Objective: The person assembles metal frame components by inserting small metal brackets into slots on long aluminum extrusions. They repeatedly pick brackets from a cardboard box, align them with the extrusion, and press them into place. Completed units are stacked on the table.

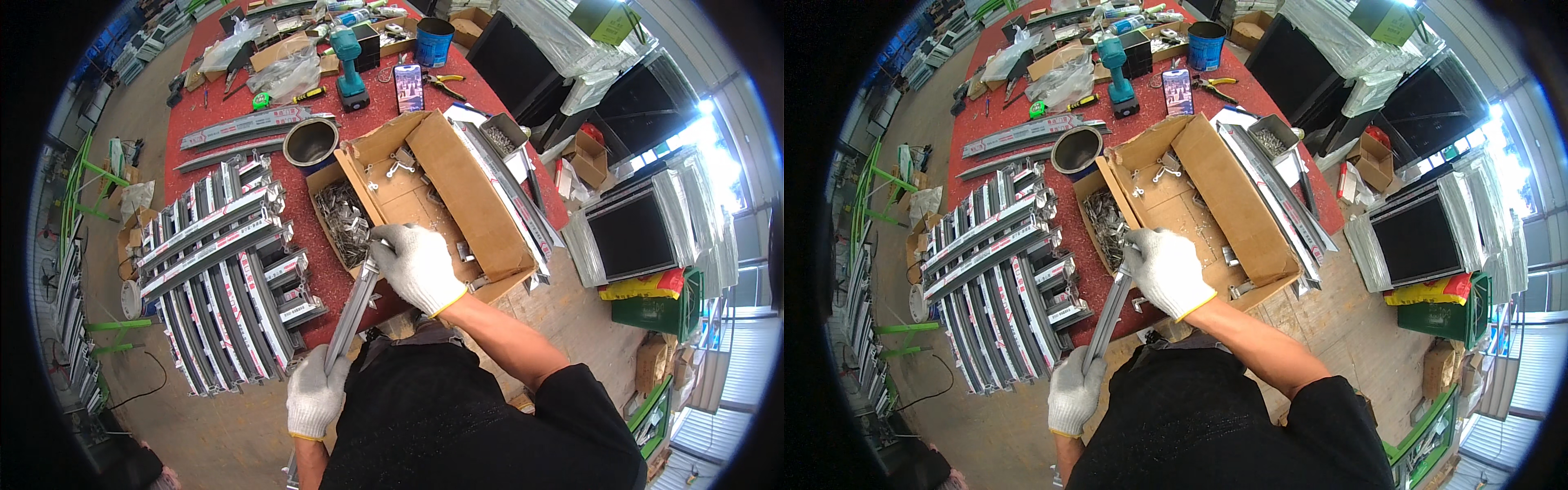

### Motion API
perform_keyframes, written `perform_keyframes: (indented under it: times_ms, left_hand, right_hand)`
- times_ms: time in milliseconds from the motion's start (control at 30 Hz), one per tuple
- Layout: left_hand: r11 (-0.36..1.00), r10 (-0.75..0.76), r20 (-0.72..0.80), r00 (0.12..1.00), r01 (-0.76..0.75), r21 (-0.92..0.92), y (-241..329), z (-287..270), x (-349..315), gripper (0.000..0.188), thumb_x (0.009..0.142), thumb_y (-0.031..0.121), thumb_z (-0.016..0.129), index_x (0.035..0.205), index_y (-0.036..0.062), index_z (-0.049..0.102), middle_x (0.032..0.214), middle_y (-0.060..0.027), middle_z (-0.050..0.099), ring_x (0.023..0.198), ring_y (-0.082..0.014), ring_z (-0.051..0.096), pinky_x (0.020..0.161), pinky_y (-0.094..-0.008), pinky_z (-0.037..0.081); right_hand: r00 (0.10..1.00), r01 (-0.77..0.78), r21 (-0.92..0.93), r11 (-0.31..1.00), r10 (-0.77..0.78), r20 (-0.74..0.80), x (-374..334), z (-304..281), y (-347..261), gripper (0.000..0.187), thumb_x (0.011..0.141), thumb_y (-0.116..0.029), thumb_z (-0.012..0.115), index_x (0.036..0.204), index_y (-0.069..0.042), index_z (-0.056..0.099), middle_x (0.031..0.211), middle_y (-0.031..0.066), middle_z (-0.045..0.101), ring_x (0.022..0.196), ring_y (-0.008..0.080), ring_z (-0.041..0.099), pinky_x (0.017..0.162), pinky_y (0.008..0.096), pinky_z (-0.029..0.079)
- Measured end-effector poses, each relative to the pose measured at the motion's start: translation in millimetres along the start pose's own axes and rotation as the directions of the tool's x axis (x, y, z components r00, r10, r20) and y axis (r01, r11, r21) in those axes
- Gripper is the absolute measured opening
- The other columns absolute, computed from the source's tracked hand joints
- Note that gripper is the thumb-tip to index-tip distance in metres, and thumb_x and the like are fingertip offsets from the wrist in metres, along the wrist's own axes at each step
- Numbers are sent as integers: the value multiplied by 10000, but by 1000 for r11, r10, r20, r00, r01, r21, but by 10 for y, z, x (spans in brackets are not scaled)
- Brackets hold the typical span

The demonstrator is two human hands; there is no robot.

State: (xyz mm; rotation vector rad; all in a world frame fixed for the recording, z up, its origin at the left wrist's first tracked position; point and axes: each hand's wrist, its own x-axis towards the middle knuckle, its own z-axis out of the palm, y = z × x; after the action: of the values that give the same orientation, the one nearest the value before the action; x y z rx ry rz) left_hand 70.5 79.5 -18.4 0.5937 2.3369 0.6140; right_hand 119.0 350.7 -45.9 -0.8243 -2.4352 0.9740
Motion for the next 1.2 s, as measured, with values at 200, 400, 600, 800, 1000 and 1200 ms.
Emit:
perform_keyframes:
  times_ms: [200,400,600,800,1000,1200]
  left_hand:
    - [1000,17,10,1000,-16,-26,-51,-47,9,416,1039,368,713,1255,13,740,1040,-297,766,1042,-515,745,901,-574,566]
    - [998,23,20,1000,-22,-51,-111,-35,0,451,1034,366,718,1310,9,742,1078,-294,782,1061,-505,756,925,-565,573]
    - [998,24,18,1000,-23,-52,-41,-32,-2,434,1039,361,719,1293,10,741,1081,-298,775,1051,-516,750,909,-575,573]
    - [998,56,-6,998,-56,-20,7,-54,2,436,1032,369,730,1267,2,730,1066,-305,763,1040,-526,740,892,-585,567]
    - [998,62,-6,998,-62,-15,-2,-44,25,444,1024,371,734,1262,-3,727,1069,-308,762,1041,-530,737,892,-592,564]
    - [997,65,11,998,-64,-42,49,-104,31,425,1027,371,722,1239,3,734,1044,-305,756,1035,-523,742,889,-574,568]
  right_hand:
    - [1000,-2,-13,1000,2,25,-47,-3,-40,249,1003,-241,791,1188,-78,828,1004,228,784,903,434,785,833,508,633]
    - [986,143,-19,990,-141,93,-42,-116,15,305,1024,-211,763,1288,-60,777,1000,235,790,912,444,788,830,513,634]
    - [1000,19,66,998,-20,16,-94,-5,11,293,1049,-188,743,1312,-61,761,996,247,811,932,450,804,842,514,639]
    - [999,-6,96,995,11,-48,-109,42,48,269,1058,-171,736,1297,-48,749,974,254,807,917,462,801,820,520,639]
    - [997,-2,124,992,12,-81,-108,11,55,287,1057,-179,748,1294,-17,761,965,258,809,928,436,819,834,487,647]
    - [992,48,62,997,-40,-123,-98,-51,45,248,1051,-143,771,1273,-33,764,921,241,803,830,406,821,749,455,643]
